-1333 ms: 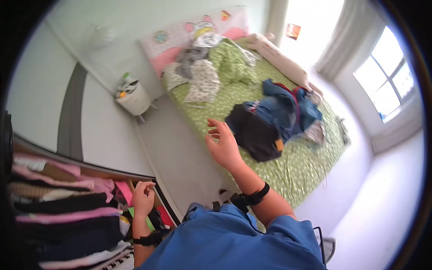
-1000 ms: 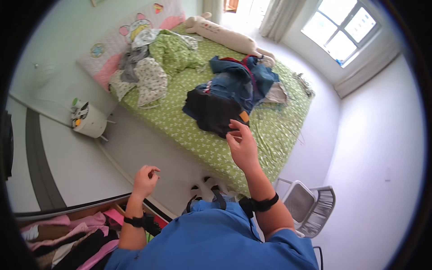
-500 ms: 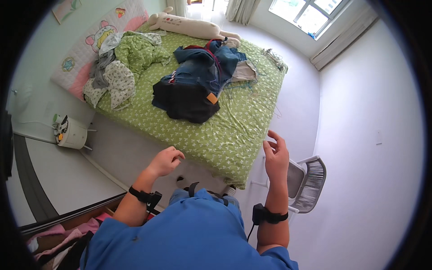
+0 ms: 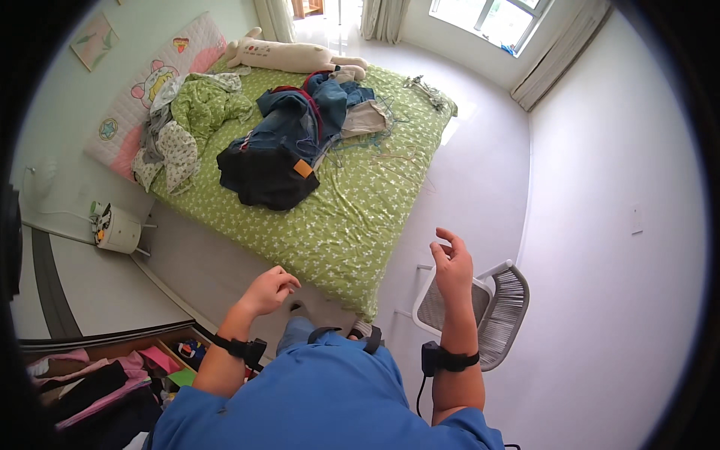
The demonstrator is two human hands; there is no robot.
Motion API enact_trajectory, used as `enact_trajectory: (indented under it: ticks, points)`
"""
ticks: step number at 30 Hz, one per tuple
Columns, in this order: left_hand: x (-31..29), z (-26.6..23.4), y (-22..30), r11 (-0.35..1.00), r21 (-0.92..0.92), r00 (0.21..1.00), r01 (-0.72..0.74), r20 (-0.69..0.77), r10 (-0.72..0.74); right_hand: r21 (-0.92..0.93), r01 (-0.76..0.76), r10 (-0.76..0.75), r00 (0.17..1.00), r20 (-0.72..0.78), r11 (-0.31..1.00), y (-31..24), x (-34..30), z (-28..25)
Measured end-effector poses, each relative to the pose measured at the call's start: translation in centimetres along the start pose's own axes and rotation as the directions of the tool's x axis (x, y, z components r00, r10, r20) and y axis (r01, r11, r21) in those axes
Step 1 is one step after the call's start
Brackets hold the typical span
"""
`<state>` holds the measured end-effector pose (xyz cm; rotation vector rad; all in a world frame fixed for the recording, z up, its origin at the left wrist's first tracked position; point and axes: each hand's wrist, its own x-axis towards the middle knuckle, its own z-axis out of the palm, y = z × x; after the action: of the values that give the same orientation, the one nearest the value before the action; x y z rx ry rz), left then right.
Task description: Sort and hang clothes from a pile on a bed into a wardrobe.
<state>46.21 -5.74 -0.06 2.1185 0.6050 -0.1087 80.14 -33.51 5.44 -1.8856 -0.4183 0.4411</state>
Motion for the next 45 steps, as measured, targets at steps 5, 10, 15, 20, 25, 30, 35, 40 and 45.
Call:
enact_trajectory:
  ticks: [5, 10, 15, 20, 25, 30, 35, 40, 45]
  points:
    - [0.3, 1.2, 0.3, 0.999, 0.032, 0.998, 0.038, -0.045, -0.037, -0.01, -0.003, 0.004, 0.999, 0.045, 1.0, 0.3, 2.7, -2.1]
    - [2.9, 1.3, -0.5, 0.999, -0.032, 0.995, 0.022, -0.101, -0.025, -0.004, 0.031, -0.031, 0.999, 0.026, 1.0, -0.2, 3.8, -1.9]
    - [6.2, 1.6, 0.4, 0.986, -0.16, 0.998, -0.042, -0.054, 0.034, -0.016, 0.026, -0.026, 0.999, 0.028, 1.0, -2.9, 6.1, -2.6]
    - [9.3, 1.5, 0.0, 0.934, -0.321, 0.986, 0.157, -0.003, -0.166, -0.128, -0.013, 0.024, 0.996, 0.085, 0.992, -2.5, 12.8, -0.4]
    - [11.5, 3.9, -2.4, 0.837, -0.467, 0.927, 0.285, -0.088, -0.365, -0.163, 0.039, 0.005, 0.965, 0.262, 0.986, 2.0, 23.5, 3.6]
    - [15.4, 8.0, -0.6, 0.726, -0.478, 0.743, 0.495, -0.201, -0.639, -0.331, 0.05, 0.11, 0.887, 0.449, 0.942, 6.1, 34.9, 8.2]
    - [19.4, 13.8, 2.9, 0.726, -0.468, 0.661, 0.504, -0.332, -0.673, -0.299, 0.168, 0.05, 0.797, 0.602, 0.939, 6.9, 42.0, 11.9]
    - [21.5, 14.3, 6.6, 0.701, -0.521, 0.665, 0.487, -0.299, -0.685, -0.297, 0.263, 0.022, 0.715, 0.699, 0.918, 7.3, 45.6, 14.0]
    - [21.3, 16.6, 5.5, 0.604, -0.579, 0.531, 0.547, -0.318, -0.785, -0.378, 0.305, 0.068, 0.693, 0.718, 0.874, 7.5, 45.1, 16.2]
